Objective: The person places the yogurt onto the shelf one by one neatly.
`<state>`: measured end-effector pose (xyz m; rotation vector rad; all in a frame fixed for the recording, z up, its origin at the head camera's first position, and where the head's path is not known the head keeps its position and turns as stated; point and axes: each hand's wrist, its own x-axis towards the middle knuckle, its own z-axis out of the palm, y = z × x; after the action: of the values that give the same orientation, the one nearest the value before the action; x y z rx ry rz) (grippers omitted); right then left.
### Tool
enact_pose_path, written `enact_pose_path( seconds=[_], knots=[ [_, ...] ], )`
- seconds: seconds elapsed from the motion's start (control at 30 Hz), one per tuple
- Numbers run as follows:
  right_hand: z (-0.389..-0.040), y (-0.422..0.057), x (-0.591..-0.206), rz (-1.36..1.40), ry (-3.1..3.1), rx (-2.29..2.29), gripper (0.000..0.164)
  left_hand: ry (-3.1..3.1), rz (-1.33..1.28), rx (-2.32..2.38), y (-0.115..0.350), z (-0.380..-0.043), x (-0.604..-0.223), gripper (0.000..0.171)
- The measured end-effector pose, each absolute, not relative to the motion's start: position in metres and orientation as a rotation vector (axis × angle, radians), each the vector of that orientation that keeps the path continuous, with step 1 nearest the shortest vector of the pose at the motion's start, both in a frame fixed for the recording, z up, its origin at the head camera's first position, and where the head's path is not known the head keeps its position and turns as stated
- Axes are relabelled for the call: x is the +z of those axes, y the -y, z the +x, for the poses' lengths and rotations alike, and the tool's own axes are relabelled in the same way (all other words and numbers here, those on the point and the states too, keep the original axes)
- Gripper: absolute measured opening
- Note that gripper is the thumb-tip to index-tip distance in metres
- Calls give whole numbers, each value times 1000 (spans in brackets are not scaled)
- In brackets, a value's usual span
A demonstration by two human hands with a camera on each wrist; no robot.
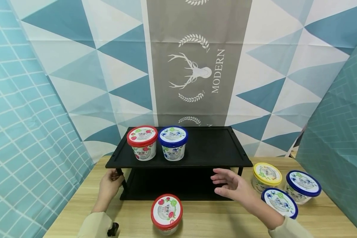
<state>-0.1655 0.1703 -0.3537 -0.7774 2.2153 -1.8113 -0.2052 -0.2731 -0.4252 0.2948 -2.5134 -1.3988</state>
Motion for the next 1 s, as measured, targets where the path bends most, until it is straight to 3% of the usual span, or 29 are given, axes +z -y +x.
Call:
enact_pose_path(
  seconds=[1.0],
  knots=[
    [-165, -142, -423, -719, -2078, -1804, 60, 2466, 300, -1394, 271, -205, -427, 32]
  ],
)
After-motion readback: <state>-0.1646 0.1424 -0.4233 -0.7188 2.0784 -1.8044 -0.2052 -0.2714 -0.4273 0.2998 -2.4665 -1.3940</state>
